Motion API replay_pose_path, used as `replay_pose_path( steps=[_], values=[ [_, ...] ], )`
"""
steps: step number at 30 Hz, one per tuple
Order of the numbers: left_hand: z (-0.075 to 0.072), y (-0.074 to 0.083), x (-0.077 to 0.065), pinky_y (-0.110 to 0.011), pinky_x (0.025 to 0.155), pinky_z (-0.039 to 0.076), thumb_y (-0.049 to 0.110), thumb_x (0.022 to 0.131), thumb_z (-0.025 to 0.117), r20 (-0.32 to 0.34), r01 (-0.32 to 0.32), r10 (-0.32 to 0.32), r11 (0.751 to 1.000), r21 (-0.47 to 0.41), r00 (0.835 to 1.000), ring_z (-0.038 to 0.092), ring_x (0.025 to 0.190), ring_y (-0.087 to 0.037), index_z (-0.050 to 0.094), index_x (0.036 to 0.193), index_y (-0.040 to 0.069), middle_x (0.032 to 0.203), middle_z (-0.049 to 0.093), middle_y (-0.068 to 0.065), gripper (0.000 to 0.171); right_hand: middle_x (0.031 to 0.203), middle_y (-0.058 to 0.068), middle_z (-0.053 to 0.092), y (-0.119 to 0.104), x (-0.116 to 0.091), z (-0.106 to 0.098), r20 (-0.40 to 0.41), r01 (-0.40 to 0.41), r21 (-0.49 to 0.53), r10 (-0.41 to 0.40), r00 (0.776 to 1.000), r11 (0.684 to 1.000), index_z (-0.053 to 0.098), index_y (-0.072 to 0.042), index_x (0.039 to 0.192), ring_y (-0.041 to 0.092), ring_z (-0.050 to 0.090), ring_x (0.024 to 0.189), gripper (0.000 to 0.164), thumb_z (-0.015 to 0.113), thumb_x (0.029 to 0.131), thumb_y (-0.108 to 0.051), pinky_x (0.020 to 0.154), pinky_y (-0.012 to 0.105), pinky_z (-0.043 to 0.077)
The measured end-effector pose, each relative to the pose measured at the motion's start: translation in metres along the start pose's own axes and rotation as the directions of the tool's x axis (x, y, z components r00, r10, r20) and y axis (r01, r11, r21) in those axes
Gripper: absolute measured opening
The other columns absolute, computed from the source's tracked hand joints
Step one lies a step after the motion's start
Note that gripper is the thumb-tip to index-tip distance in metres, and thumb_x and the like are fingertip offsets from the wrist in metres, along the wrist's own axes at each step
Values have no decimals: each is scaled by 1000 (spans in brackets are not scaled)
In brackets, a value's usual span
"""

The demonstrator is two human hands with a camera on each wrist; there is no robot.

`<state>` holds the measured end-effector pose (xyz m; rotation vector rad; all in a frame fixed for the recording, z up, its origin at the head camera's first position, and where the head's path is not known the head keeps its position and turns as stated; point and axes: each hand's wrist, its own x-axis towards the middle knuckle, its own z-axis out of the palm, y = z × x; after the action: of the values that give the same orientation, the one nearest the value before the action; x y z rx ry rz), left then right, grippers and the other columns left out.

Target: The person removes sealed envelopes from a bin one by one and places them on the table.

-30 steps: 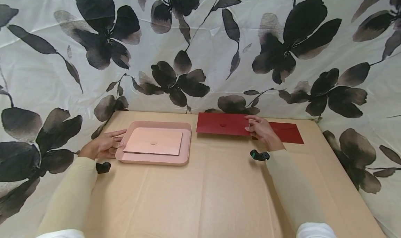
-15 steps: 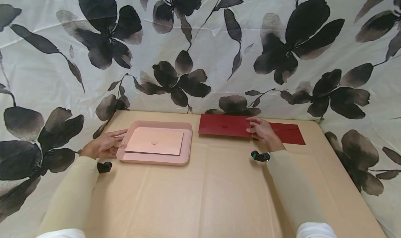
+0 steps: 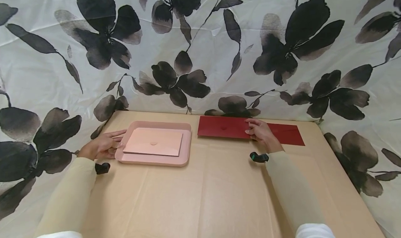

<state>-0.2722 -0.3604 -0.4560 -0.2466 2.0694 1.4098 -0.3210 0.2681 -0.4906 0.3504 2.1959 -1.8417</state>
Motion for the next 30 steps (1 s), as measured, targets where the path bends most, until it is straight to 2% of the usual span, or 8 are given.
replay_pose_path(
  steps=[5, 7, 11, 13, 19, 24, 27, 30],
  values=[
    [1, -1, -2, -40, 87, 57, 5, 104, 56, 12, -6, 6, 1000, -14, 1000, 64, 104, -14, 1, 167, 21, 173, 4, -22, 86, 154, 10, 43, 0, -1, 1, -6, -10, 2, 10, 1000, 1000, 53, -14, 152, 5, 58, 75, 54, 62, 101, -1, 63, 21, 46],
    [2, -1, -3, -37, 83, 56, 4, 104, 56, 12, -9, 9, 1000, -30, 1000, 61, 90, -10, 2, 168, 21, 174, 6, -21, 85, 159, 10, 40, 0, -1, 1, 1, -6, 8, 6, 1000, 1000, 52, -13, 153, 4, 57, 75, 55, 62, 101, 0, 62, 21, 46],
    [3, -1, -3, -33, 73, 50, 4, 105, 54, 10, -23, 24, 999, -45, 1000, 43, 66, -9, 3, 168, 21, 173, 11, -21, 83, 165, 11, 33, -1, 0, 0, 19, -3, 20, 3, 1000, 1000, 50, -12, 155, 3, 58, 74, 57, 61, 100, 3, 61, 20, 47],
    [4, -2, -3, -33, 71, 48, 3, 105, 53, 8, -27, 27, 999, -45, 1000, 37, 62, -11, 3, 168, 21, 173, 12, -21, 82, 164, 11, 34, -1, 0, 0, 20, -6, 24, 5, 1000, 1000, 50, -11, 154, 3, 58, 73, 57, 60, 101, 3, 61, 20, 47],
    [3, -2, -3, -34, 76, 49, 3, 105, 53, 29, -20, 22, 998, -55, 999, 31, 61, -11, 0, 168, 21, 173, 8, -21, 84, 141, 7, 45, 0, 1, 0, 7, -13, 24, 12, 1000, 1000, 53, -12, 152, 5, 58, 71, 54, 62, 101, 1, 60, 21, 47],
    [2, -2, -4, -35, 76, 49, 3, 105, 53, 32, -24, 26, 998, -52, 999, 33, 61, -11, 0, 168, 20, 173, 8, -22, 84, 122, 1, 46, 1, 1, 0, 10, -6, 25, 6, 1000, 1000, 53, -11, 152, 5, 57, 69, 53, 61, 101, 0, 59, 21, 46],
    [3, -1, -4, -35, 77, 50, 2, 105, 53, 26, -27, 28, 998, -48, 999, 37, 61, -10, 0, 168, 20, 173, 8, -22, 84, 128, 4, 46, 1, 1, -1, 11, -3, 20, 3, 1000, 1000, 53, -11, 152, 5, 58, 71, 52, 61, 101, 0, 60, 21, 46],
    [4, -1, -4, -35, 77, 50, 2, 105, 52, 22, -34, 35, 999, -41, 999, 39, 62, -10, 0, 168, 19, 173, 8, -23, 84, 149, 10, 44, 2, 0, -2, 13, -2, 11, 2, 1000, 1000, 52, -11, 153, 5, 59, 74, 53, 60, 102, 1, 62, 21, 46]
  ],
)
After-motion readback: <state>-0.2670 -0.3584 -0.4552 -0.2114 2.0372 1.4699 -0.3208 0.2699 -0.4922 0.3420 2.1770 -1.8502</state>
